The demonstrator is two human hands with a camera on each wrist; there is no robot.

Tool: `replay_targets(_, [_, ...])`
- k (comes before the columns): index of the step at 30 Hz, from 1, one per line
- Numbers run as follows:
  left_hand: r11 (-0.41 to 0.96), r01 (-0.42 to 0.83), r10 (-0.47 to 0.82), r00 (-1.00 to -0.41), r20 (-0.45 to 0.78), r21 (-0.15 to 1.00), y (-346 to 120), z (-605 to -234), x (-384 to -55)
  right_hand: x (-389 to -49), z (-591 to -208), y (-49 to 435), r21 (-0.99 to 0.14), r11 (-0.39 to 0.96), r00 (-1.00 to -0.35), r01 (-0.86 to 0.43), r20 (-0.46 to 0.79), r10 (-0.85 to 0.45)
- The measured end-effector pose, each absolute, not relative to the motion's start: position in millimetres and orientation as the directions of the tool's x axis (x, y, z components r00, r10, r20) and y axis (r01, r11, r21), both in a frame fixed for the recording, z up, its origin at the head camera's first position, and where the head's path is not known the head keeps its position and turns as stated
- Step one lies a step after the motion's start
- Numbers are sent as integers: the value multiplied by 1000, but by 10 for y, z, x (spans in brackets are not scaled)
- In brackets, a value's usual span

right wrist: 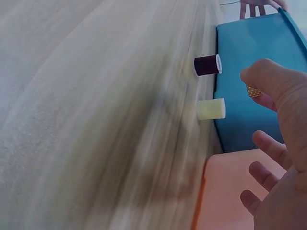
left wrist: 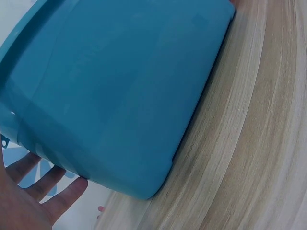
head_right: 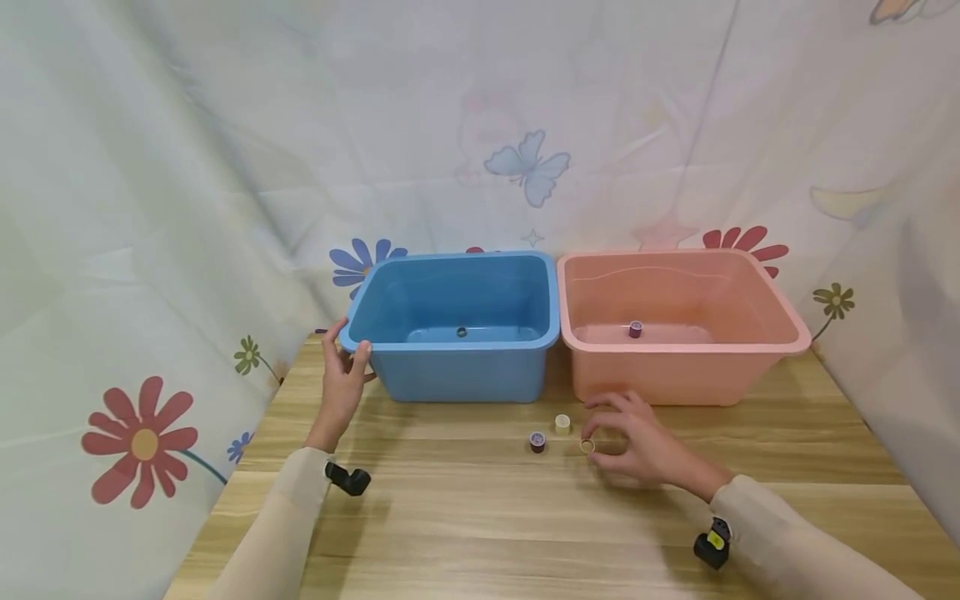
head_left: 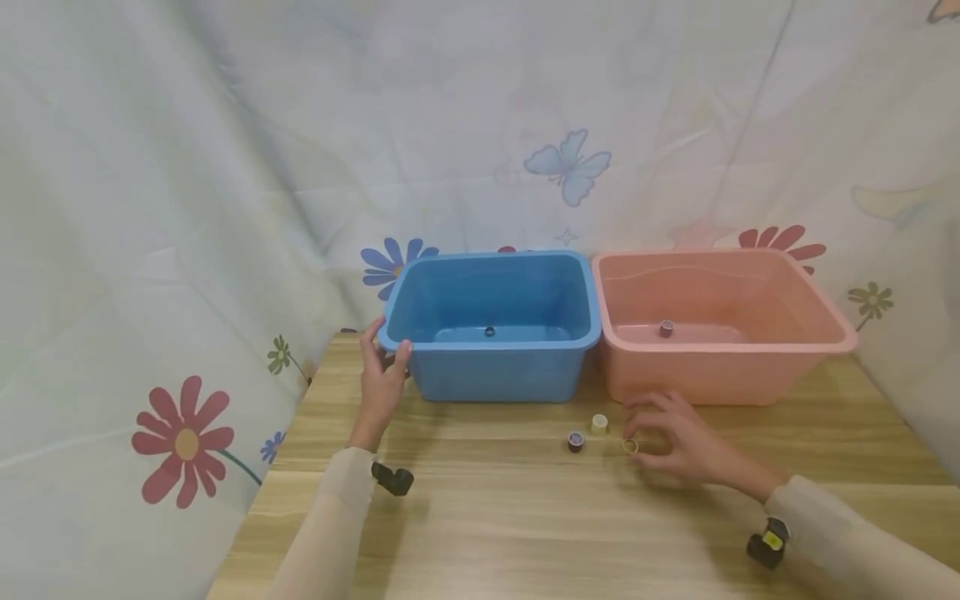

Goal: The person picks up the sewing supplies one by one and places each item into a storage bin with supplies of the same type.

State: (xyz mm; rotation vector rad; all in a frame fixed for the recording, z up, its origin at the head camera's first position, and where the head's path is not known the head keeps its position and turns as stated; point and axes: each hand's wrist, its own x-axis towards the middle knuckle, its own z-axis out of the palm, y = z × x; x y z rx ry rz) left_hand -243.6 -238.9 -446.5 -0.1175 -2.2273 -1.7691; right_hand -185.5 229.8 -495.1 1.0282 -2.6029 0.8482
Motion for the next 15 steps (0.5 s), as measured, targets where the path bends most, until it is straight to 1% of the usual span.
replay_targets(12, [261, 243, -115, -953, 280, 934, -2406, -4466, -2426, -1825, -4727, 2257, -369, 547, -660, -751, 435, -613])
replay_targets(15, [260, 245, -113, -953, 281, 934, -2404, -4468, -2431, -1810, -4648, 2256, -365, 544, -655, -755, 429, -622])
